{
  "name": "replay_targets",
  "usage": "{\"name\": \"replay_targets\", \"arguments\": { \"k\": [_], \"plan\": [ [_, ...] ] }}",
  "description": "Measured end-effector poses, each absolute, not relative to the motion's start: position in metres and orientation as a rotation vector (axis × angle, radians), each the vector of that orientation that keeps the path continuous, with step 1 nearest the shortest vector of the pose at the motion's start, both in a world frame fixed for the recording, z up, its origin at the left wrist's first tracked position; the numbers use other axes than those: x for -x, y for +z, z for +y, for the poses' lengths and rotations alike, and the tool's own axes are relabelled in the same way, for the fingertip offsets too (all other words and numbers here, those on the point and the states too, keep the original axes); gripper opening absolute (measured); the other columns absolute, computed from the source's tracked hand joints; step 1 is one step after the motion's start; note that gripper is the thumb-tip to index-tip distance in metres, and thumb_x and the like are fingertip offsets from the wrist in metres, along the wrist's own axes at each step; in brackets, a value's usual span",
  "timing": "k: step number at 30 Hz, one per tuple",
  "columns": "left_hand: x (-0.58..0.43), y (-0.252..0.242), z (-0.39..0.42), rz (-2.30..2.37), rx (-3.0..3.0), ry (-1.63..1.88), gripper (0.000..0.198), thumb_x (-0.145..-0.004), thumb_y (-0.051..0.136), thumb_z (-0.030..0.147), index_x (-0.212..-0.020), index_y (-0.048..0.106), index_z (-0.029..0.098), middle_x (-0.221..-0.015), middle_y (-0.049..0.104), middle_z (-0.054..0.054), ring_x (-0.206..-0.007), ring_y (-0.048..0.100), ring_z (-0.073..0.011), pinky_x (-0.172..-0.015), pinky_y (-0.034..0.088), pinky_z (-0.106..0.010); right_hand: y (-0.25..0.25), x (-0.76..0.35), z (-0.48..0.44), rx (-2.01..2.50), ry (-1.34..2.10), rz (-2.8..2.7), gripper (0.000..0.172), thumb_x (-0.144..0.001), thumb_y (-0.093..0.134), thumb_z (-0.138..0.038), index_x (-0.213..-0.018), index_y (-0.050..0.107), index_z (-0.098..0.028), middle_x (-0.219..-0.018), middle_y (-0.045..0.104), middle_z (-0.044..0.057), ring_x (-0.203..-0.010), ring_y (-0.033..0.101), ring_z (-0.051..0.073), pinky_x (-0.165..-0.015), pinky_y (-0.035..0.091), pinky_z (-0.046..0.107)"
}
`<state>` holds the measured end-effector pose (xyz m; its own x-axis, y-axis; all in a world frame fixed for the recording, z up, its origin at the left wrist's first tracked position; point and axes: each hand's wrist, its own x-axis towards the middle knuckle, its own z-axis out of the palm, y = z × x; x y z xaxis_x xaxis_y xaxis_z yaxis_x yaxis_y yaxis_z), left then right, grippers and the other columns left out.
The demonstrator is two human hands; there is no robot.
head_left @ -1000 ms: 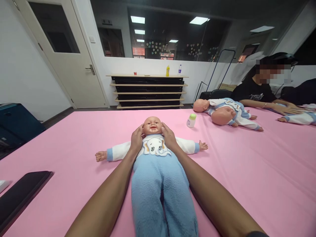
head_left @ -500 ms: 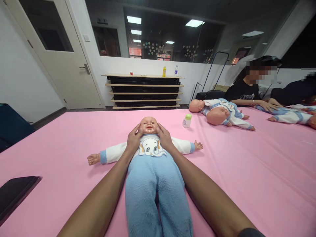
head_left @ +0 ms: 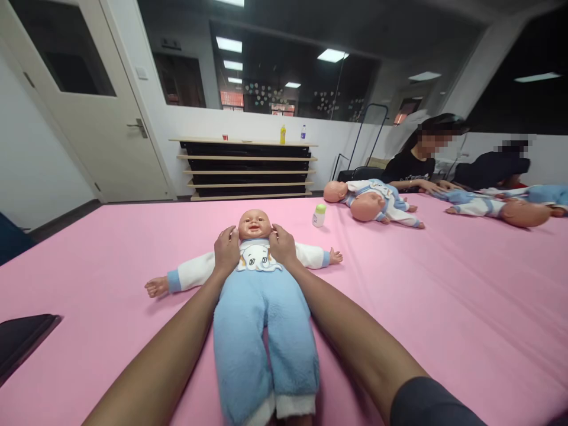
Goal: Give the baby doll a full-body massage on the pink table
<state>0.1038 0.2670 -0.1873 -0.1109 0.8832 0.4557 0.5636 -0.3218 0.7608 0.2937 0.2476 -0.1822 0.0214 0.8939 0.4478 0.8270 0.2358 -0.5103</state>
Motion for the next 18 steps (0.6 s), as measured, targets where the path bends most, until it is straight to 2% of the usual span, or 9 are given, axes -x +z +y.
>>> {"name": "replay_targets", "arguments": {
  "k": [4, 8, 10, 12, 14, 18],
  "plan": [
    [-0.088, -0.177, 0.238, 1.742, -2.131, 1.175, 0.054, -0.091, 0.028, 0.046, -0.123, 0.055, 0.012, -0.128, 0.055, -0.016, -0.123, 0.047, -0.0248, -0.110, 0.033, -0.041, -0.174, -0.320, 0.217, 1.730, 0.035, -1.894, 0.038, -0.096, 0.036, -0.030, -0.123, 0.057, -0.013, -0.111, 0.065, 0.014, -0.104, 0.058, 0.024, -0.094, 0.039, 0.035],
    [-0.046, -0.166, 0.191, 1.853, -2.360, 0.815, 0.051, -0.088, 0.033, 0.050, -0.101, 0.064, 0.012, -0.103, 0.063, -0.018, -0.109, 0.054, -0.0290, -0.106, 0.029, -0.049, -0.168, -0.365, 0.175, 1.844, 0.008, -1.958, 0.041, -0.095, 0.039, -0.043, -0.103, 0.063, -0.010, -0.103, 0.065, 0.020, -0.106, 0.056, 0.029, -0.100, 0.031, 0.044],
    [-0.024, -0.160, 0.169, 1.920, -2.398, 0.680, 0.052, -0.086, 0.035, 0.053, -0.103, 0.064, 0.014, -0.098, 0.064, -0.017, -0.104, 0.055, -0.0308, -0.104, 0.027, -0.054, -0.166, -0.389, 0.156, 1.888, 0.000, -1.949, 0.046, -0.096, 0.036, -0.048, -0.107, 0.061, -0.012, -0.110, 0.063, 0.019, -0.111, 0.053, 0.030, -0.101, 0.028, 0.047],
    [-0.005, -0.152, 0.152, 1.974, -2.403, 0.599, 0.054, -0.083, 0.037, 0.055, -0.114, 0.061, 0.018, -0.104, 0.064, -0.016, -0.103, 0.056, -0.0312, -0.100, 0.030, -0.055, -0.164, -0.412, 0.139, 1.910, 0.016, -1.942, 0.048, -0.095, 0.035, -0.050, -0.120, 0.056, -0.015, -0.122, 0.059, 0.018, -0.116, 0.050, 0.030, -0.101, 0.029, 0.048],
    [0.011, -0.144, 0.140, 1.989, -2.388, 0.536, 0.056, -0.080, 0.041, 0.054, -0.123, 0.057, 0.022, -0.111, 0.063, -0.015, -0.103, 0.057, -0.0293, -0.097, 0.035, -0.048, -0.162, -0.429, 0.128, 1.906, 0.059, -1.962, 0.053, -0.092, 0.043, -0.051, -0.134, 0.048, -0.020, -0.132, 0.053, 0.016, -0.123, 0.047, 0.029, -0.101, 0.030, 0.047],
    [0.038, -0.135, 0.131, 1.907, -2.289, 0.473, 0.064, -0.068, 0.053, 0.039, -0.130, 0.052, 0.021, -0.115, 0.063, -0.013, -0.101, 0.060, -0.0256, -0.090, 0.043, -0.036, -0.158, -0.446, 0.124, 1.897, 0.191, -1.994, 0.080, -0.077, 0.064, -0.045, -0.146, 0.034, -0.020, -0.139, 0.047, 0.017, -0.131, 0.040, 0.033, -0.103, 0.031, 0.046]
  ]
}}
